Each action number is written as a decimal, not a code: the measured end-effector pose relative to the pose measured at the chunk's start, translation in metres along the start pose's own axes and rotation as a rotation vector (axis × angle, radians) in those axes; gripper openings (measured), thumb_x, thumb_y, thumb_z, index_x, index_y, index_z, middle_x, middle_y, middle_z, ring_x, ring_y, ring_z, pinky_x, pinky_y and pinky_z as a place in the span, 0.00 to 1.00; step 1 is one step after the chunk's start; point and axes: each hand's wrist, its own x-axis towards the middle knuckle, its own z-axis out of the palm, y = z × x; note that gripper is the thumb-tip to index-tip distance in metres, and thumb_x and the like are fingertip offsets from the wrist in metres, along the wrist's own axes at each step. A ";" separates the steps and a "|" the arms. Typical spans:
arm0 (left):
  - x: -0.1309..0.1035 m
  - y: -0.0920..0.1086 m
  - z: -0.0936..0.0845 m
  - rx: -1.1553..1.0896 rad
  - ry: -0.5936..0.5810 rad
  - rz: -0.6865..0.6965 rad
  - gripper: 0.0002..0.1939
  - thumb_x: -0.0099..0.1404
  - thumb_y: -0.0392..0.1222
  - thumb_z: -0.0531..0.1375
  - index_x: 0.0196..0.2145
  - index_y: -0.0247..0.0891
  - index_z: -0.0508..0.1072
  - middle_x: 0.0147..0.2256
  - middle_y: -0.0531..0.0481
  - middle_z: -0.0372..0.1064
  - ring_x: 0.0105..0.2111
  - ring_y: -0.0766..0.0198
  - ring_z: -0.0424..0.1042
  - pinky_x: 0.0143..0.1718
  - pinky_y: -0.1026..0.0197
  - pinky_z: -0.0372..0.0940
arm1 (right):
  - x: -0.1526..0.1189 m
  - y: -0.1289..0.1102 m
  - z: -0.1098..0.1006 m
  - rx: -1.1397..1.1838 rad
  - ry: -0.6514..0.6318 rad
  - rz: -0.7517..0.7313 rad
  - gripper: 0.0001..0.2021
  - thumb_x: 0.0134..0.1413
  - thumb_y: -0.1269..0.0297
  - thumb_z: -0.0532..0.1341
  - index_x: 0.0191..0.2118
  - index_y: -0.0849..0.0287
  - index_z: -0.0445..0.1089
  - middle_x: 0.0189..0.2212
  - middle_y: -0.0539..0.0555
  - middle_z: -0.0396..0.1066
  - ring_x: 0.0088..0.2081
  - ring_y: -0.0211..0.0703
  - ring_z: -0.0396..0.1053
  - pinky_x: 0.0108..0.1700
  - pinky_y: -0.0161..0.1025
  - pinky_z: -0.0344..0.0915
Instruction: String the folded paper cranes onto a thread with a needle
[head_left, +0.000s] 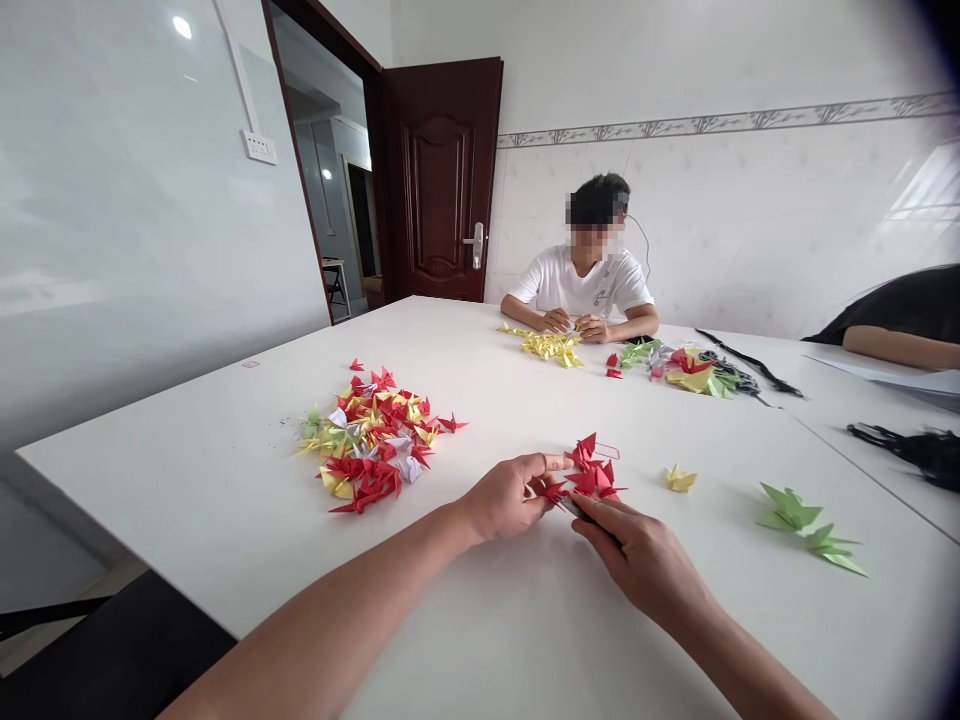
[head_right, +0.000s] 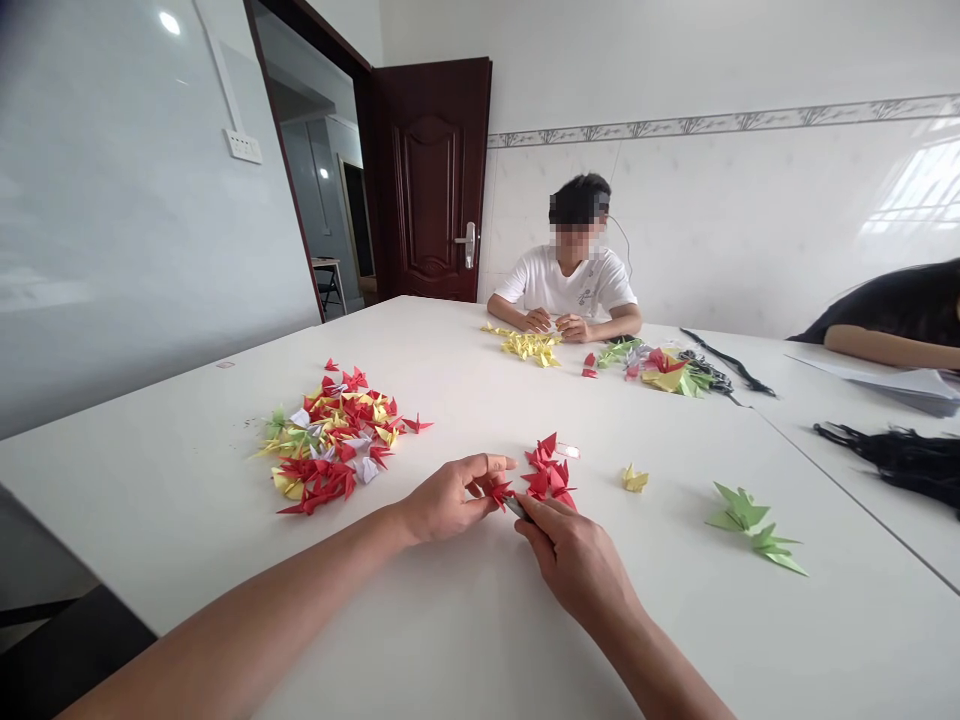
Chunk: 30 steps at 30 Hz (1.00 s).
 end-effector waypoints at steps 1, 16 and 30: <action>0.000 0.000 0.000 -0.003 0.003 -0.008 0.23 0.58 0.34 0.57 0.53 0.38 0.65 0.39 0.47 0.71 0.36 0.66 0.69 0.39 0.64 0.65 | 0.000 0.000 0.001 0.002 0.000 0.003 0.15 0.59 0.60 0.49 0.46 0.52 0.69 0.33 0.52 0.73 0.30 0.40 0.70 0.30 0.36 0.66; 0.011 -0.020 -0.012 0.004 0.102 -0.130 0.27 0.55 0.32 0.57 0.54 0.36 0.63 0.48 0.43 0.65 0.30 0.71 0.70 0.33 0.66 0.66 | -0.002 -0.013 0.001 0.041 0.037 0.016 0.16 0.57 0.57 0.51 0.47 0.55 0.68 0.39 0.55 0.73 0.35 0.43 0.71 0.33 0.38 0.68; 0.009 -0.054 -0.090 0.818 0.482 -0.490 0.19 0.58 0.44 0.57 0.48 0.42 0.69 0.46 0.40 0.63 0.49 0.49 0.61 0.43 0.54 0.62 | -0.001 -0.009 0.003 0.017 -0.139 0.027 0.18 0.56 0.56 0.51 0.49 0.55 0.68 0.41 0.56 0.72 0.39 0.47 0.70 0.38 0.42 0.68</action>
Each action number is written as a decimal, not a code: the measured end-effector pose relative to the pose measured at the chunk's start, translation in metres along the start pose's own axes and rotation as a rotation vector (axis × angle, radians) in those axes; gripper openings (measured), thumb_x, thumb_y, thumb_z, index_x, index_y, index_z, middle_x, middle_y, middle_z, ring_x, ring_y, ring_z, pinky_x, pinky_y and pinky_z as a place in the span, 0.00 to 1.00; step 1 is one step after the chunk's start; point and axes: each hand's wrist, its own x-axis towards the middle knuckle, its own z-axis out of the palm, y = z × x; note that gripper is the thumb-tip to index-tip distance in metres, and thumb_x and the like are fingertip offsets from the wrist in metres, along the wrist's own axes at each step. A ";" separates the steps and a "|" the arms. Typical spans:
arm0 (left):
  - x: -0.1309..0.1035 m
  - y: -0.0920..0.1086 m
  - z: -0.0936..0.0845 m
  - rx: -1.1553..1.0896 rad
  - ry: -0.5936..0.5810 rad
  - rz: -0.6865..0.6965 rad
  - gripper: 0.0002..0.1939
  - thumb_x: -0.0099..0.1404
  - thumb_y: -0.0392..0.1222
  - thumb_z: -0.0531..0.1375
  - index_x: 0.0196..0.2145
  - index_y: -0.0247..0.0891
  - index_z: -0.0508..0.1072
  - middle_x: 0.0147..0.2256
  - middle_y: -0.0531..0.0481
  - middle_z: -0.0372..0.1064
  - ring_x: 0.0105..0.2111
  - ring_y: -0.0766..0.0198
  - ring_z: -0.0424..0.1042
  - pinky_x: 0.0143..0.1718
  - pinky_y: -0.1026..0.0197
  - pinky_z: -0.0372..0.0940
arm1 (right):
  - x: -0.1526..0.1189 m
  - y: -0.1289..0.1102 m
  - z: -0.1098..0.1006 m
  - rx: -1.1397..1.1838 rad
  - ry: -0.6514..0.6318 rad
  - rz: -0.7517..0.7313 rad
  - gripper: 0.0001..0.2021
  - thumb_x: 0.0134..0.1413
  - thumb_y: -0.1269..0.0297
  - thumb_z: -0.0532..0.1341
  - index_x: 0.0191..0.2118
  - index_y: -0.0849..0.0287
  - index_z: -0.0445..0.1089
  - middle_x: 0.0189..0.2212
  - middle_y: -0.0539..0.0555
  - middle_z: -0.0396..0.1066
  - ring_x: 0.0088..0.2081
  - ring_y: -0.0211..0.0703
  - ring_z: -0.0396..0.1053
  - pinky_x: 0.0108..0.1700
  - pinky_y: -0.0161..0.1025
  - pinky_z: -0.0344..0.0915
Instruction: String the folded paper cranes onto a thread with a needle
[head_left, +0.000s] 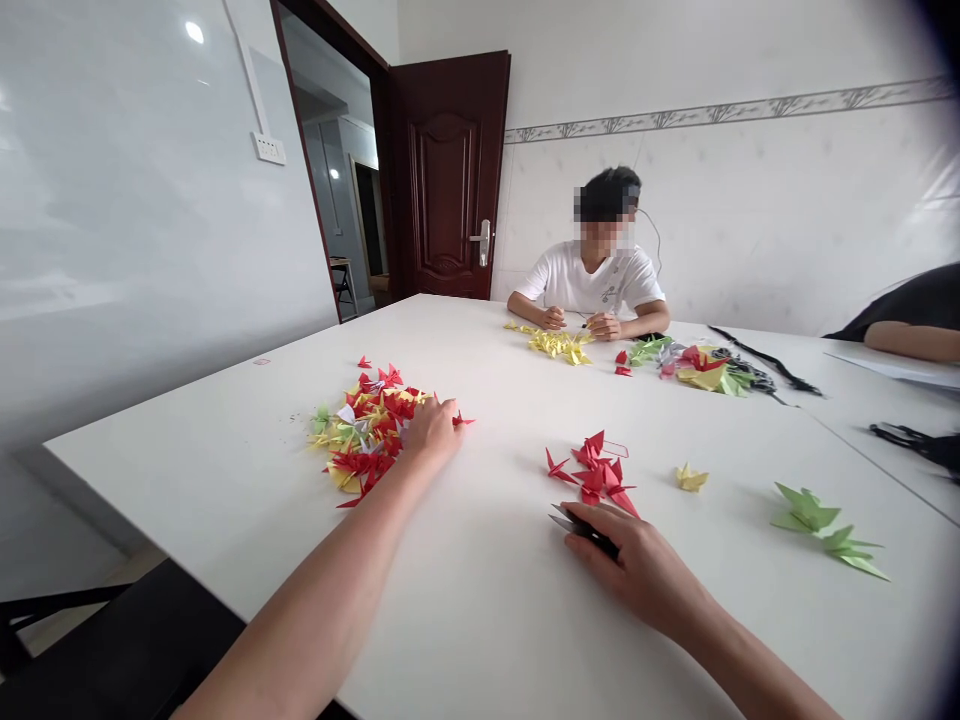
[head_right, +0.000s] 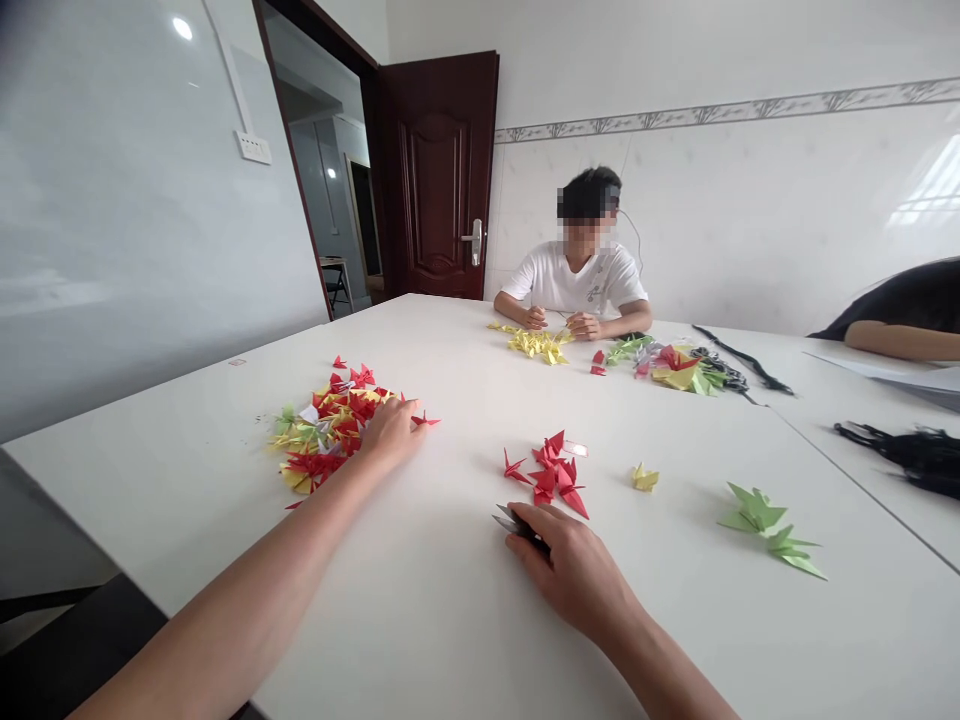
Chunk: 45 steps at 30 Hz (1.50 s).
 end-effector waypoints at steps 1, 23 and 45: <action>0.000 0.000 0.001 0.020 -0.007 0.002 0.18 0.57 0.45 0.57 0.46 0.42 0.70 0.44 0.41 0.64 0.48 0.49 0.61 0.43 0.53 0.61 | 0.000 -0.001 -0.001 0.003 -0.006 0.005 0.18 0.56 0.56 0.51 0.49 0.56 0.68 0.41 0.56 0.72 0.39 0.47 0.70 0.39 0.42 0.68; -0.051 0.065 0.012 -0.733 -0.379 0.375 0.09 0.54 0.37 0.60 0.34 0.36 0.75 0.35 0.50 0.74 0.32 0.66 0.71 0.36 0.67 0.65 | 0.003 0.005 0.003 0.077 0.183 0.025 0.17 0.57 0.59 0.52 0.49 0.55 0.68 0.40 0.55 0.72 0.38 0.45 0.70 0.38 0.39 0.67; -0.067 0.078 0.006 -0.858 -0.598 0.391 0.07 0.54 0.36 0.60 0.32 0.34 0.75 0.33 0.50 0.73 0.28 0.70 0.68 0.32 0.69 0.62 | 0.003 0.007 0.002 0.021 0.160 0.040 0.17 0.57 0.59 0.50 0.46 0.56 0.71 0.37 0.53 0.74 0.36 0.44 0.71 0.35 0.37 0.67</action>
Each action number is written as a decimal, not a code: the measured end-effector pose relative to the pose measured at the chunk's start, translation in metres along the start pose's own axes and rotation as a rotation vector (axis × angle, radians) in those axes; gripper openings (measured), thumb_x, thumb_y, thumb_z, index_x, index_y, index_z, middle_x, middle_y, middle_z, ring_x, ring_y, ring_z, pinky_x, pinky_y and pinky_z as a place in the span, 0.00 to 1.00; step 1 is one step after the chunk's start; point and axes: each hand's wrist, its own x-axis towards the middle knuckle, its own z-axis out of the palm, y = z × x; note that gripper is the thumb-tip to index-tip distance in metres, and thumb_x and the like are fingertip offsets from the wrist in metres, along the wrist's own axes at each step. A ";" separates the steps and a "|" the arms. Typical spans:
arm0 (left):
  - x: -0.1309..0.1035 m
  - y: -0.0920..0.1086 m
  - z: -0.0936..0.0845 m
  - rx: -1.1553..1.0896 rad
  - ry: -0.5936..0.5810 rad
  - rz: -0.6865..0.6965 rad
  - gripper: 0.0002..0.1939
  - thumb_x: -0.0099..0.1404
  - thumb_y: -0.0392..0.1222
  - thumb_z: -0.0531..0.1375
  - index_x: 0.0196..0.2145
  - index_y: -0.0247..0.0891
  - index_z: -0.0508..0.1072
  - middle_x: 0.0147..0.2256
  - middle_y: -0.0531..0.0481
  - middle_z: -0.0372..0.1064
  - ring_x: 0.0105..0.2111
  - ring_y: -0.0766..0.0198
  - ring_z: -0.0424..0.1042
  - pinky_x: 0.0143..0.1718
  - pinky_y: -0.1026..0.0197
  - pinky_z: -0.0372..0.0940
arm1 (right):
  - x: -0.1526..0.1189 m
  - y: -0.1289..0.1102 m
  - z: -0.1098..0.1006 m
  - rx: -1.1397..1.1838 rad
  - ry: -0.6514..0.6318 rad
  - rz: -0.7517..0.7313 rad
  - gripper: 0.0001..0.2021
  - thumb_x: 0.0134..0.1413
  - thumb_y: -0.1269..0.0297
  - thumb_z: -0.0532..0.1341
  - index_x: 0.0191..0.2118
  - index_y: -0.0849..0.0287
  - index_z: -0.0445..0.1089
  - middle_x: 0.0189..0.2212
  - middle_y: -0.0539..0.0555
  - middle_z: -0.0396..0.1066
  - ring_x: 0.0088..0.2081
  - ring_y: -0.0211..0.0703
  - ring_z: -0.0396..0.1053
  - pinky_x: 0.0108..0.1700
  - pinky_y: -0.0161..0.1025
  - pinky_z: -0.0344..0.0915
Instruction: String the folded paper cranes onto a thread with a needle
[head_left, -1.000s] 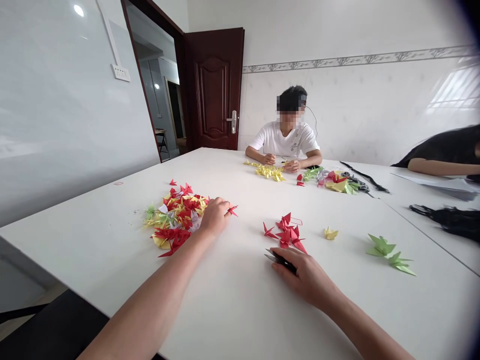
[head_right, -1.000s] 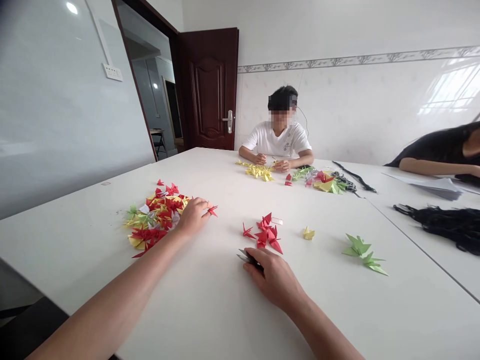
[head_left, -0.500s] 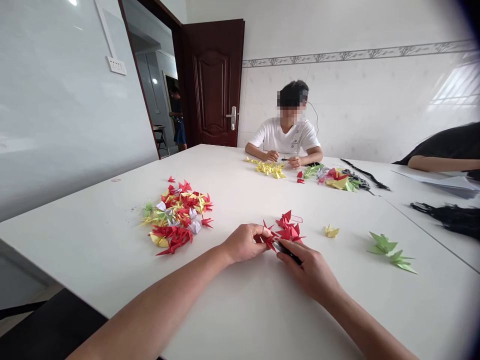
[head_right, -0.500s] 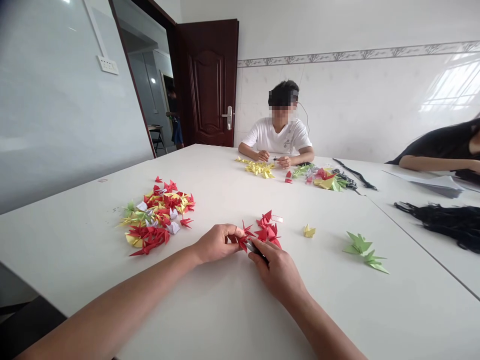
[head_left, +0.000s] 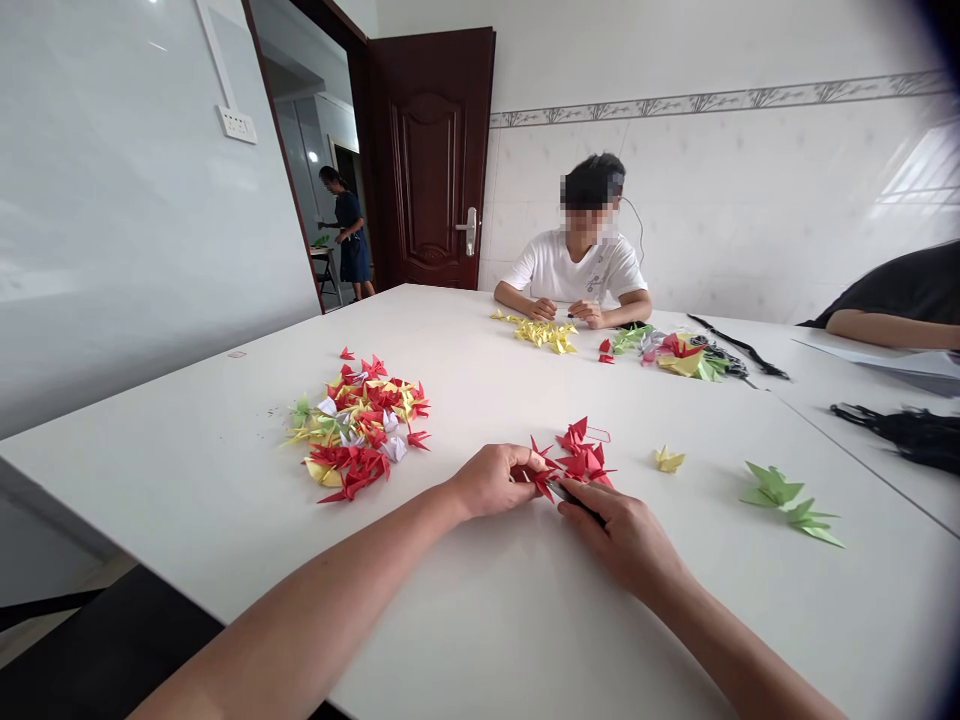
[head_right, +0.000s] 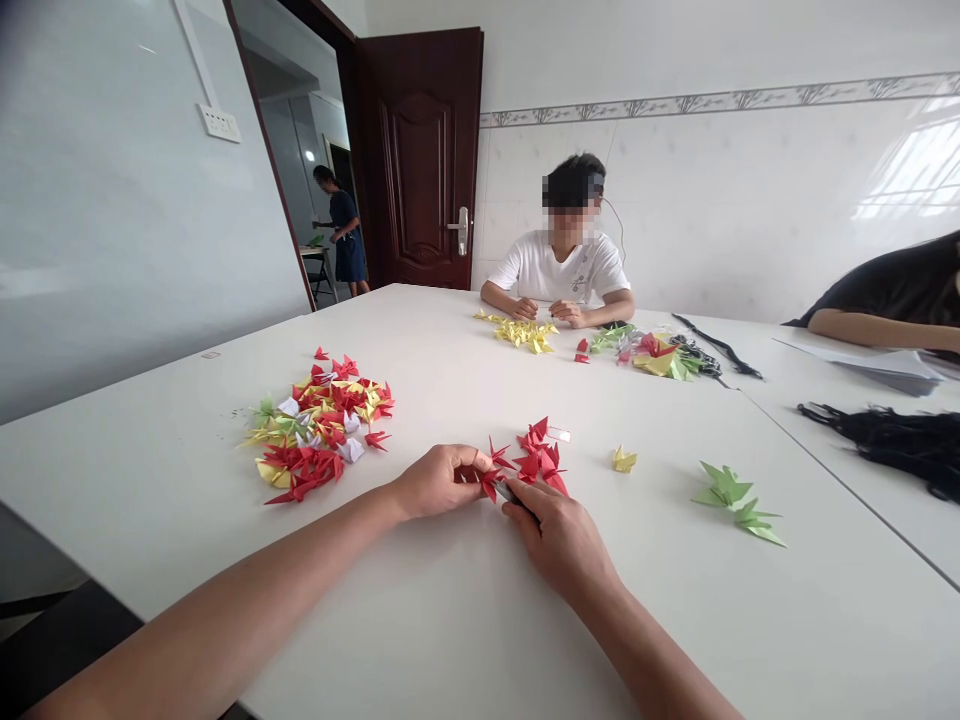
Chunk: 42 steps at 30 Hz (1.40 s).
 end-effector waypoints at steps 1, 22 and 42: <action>0.000 0.000 0.000 0.006 0.001 -0.002 0.07 0.54 0.36 0.60 0.33 0.34 0.75 0.33 0.50 0.73 0.28 0.70 0.68 0.32 0.69 0.62 | 0.000 0.000 0.000 -0.002 -0.003 -0.005 0.17 0.57 0.59 0.50 0.46 0.55 0.71 0.37 0.53 0.74 0.35 0.43 0.71 0.35 0.37 0.67; 0.006 -0.015 -0.008 0.138 0.108 -0.041 0.09 0.54 0.37 0.57 0.33 0.35 0.74 0.30 0.51 0.71 0.29 0.68 0.67 0.32 0.68 0.62 | 0.000 0.002 -0.002 -0.027 -0.015 0.011 0.16 0.57 0.61 0.50 0.46 0.53 0.71 0.39 0.53 0.74 0.37 0.44 0.72 0.35 0.37 0.68; 0.004 -0.016 -0.009 0.169 0.072 -0.111 0.20 0.53 0.40 0.59 0.45 0.35 0.71 0.29 0.52 0.69 0.27 0.68 0.65 0.32 0.66 0.62 | 0.001 0.002 -0.003 -0.053 -0.067 0.043 0.18 0.56 0.57 0.51 0.49 0.53 0.68 0.43 0.54 0.72 0.41 0.48 0.71 0.36 0.40 0.69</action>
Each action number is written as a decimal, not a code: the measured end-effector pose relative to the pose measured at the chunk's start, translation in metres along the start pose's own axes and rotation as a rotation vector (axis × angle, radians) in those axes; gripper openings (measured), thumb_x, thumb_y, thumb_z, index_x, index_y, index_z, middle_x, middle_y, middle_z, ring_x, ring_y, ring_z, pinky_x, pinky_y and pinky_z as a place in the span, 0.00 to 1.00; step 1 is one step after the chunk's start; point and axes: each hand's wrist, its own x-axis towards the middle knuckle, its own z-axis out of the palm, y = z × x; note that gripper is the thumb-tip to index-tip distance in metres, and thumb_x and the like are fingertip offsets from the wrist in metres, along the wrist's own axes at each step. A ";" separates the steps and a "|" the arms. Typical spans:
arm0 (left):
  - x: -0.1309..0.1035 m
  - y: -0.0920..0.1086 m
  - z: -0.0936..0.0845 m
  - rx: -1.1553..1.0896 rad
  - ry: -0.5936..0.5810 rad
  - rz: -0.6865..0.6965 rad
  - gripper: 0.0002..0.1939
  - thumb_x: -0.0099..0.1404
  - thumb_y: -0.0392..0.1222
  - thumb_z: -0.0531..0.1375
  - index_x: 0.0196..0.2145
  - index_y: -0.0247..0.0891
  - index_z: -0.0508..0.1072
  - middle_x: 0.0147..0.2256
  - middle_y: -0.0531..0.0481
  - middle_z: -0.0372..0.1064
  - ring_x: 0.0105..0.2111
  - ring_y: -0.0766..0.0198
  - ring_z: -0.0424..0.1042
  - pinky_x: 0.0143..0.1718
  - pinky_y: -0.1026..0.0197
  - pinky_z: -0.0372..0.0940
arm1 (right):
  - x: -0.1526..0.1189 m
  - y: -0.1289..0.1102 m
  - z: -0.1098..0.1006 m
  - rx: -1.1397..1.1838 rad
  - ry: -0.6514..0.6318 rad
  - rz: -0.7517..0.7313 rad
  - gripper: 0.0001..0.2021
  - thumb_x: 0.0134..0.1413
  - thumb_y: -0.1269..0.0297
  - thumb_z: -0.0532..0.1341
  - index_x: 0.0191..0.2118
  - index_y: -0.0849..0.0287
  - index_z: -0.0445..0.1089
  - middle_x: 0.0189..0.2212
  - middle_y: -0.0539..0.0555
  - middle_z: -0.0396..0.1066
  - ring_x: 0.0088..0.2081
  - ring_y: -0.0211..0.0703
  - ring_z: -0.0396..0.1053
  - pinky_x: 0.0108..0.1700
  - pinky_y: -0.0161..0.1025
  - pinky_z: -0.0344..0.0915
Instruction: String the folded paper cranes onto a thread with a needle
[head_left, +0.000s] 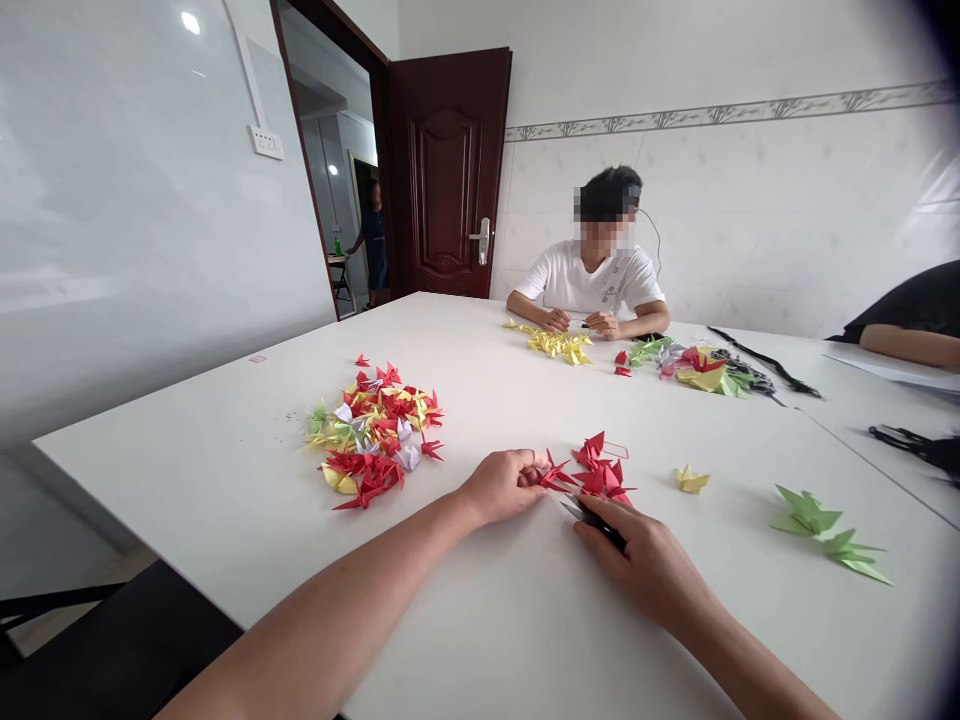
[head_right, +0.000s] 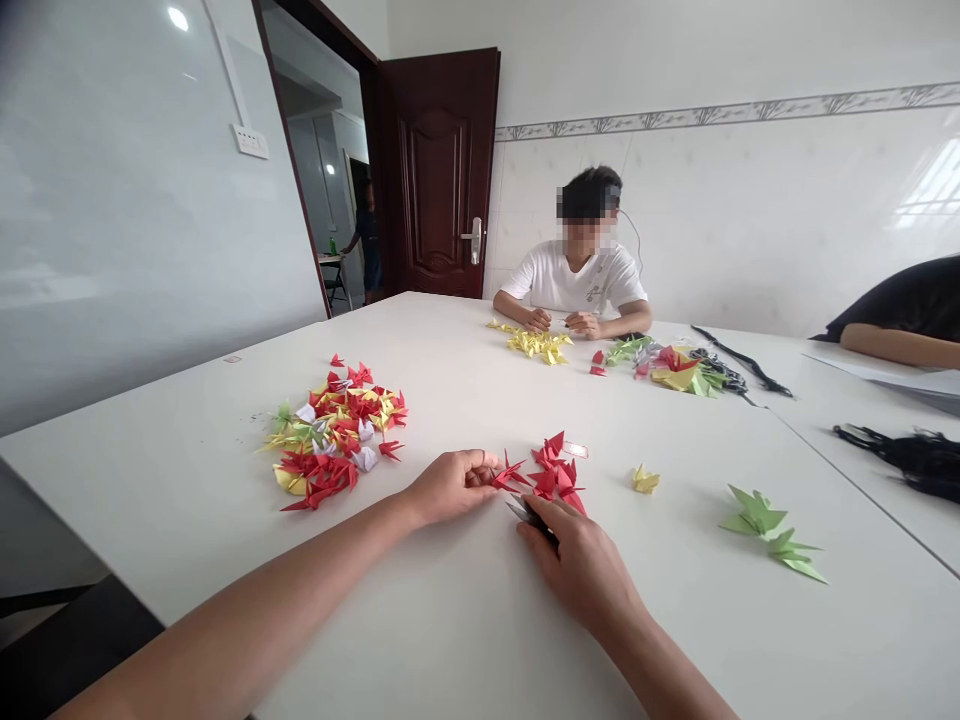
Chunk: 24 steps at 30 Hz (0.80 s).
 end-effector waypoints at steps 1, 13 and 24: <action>0.000 0.000 0.000 0.002 0.000 0.005 0.19 0.53 0.39 0.59 0.44 0.35 0.71 0.29 0.52 0.69 0.27 0.68 0.65 0.32 0.66 0.62 | 0.000 -0.001 0.000 0.005 0.014 0.001 0.18 0.56 0.57 0.52 0.49 0.53 0.68 0.43 0.55 0.72 0.41 0.48 0.71 0.36 0.40 0.69; -0.004 0.009 -0.036 0.449 0.020 -0.076 0.17 0.54 0.35 0.57 0.43 0.39 0.73 0.36 0.49 0.72 0.34 0.65 0.69 0.38 0.67 0.63 | -0.004 -0.008 0.005 0.038 -0.081 -0.095 0.17 0.55 0.55 0.53 0.47 0.54 0.69 0.41 0.56 0.71 0.40 0.46 0.70 0.40 0.42 0.68; -0.016 0.001 -0.093 0.746 0.180 -0.437 0.07 0.42 0.26 0.60 0.20 0.35 0.69 0.27 0.45 0.70 0.30 0.58 0.69 0.31 0.62 0.60 | -0.003 -0.011 0.002 0.012 -0.085 -0.077 0.16 0.55 0.57 0.53 0.46 0.53 0.69 0.41 0.54 0.71 0.39 0.44 0.70 0.36 0.38 0.68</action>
